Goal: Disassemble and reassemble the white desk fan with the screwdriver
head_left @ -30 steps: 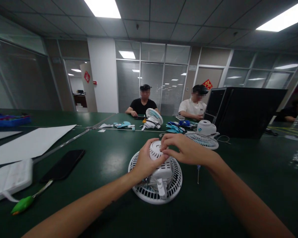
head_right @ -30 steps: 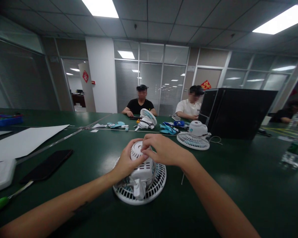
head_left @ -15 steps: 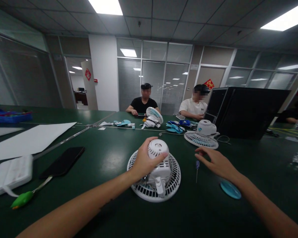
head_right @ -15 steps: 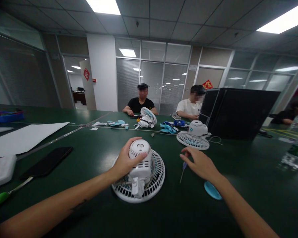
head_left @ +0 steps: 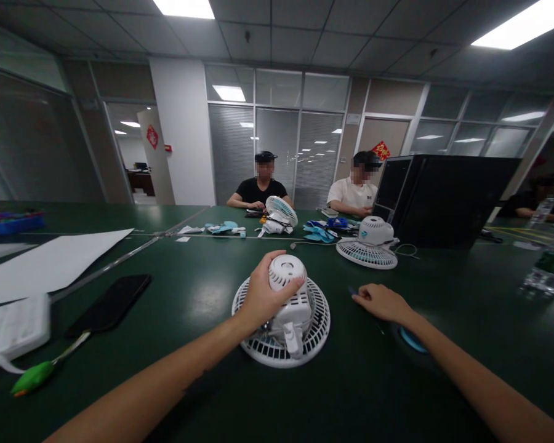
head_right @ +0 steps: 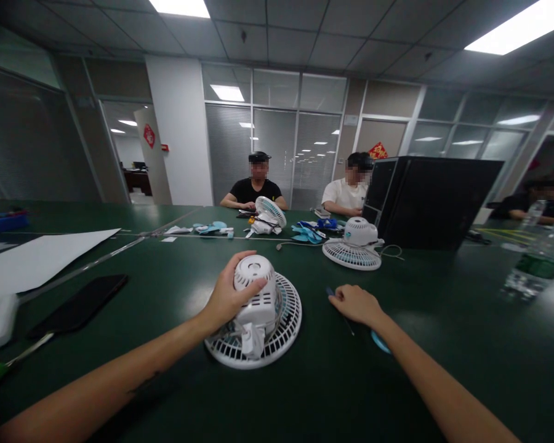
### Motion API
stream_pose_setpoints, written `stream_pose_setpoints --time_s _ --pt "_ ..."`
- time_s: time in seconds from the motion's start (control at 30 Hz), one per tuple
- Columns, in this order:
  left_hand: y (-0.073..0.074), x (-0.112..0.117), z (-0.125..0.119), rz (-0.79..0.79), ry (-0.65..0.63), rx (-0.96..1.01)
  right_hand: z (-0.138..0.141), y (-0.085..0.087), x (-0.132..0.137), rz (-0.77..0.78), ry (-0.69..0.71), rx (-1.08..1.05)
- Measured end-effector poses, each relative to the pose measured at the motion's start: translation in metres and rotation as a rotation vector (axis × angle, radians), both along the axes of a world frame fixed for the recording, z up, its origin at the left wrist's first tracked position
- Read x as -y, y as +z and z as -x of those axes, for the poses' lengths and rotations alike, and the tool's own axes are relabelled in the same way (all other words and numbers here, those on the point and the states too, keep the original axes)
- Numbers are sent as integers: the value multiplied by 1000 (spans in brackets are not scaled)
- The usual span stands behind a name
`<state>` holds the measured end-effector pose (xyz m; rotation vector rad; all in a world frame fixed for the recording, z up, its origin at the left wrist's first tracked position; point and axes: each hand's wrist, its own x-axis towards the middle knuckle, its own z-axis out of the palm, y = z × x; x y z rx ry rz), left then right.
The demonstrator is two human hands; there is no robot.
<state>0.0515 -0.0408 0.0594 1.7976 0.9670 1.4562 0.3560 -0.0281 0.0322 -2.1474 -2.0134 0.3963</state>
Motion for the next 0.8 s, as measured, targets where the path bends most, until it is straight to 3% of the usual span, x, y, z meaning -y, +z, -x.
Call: stream_pose_setpoints --time_s 0.1,0.2,0.3,0.43,0.57,0.7,0.8 --pt "0 0 1 4 -4 5 1 4 -2 -11 58 -136" --pt "-1 0 1 3 -6 7 12 18 -2 -47 133 -489" --pt "-1 1 1 -2 -11 7 36 45 3 -27 239 -780" --pt "-3 -1 0 -16 -9 6 83 91 14 77 487 -875" --pt "-5 -4 0 -133 -16 47 132 120 19 -171 693 -995" --pt "-7 -5 -1 -361 -60 88 162 115 19 -480 713 -1113" --pt "-7 -4 0 -352 -67 93 167 97 16 -631 680 -1165"
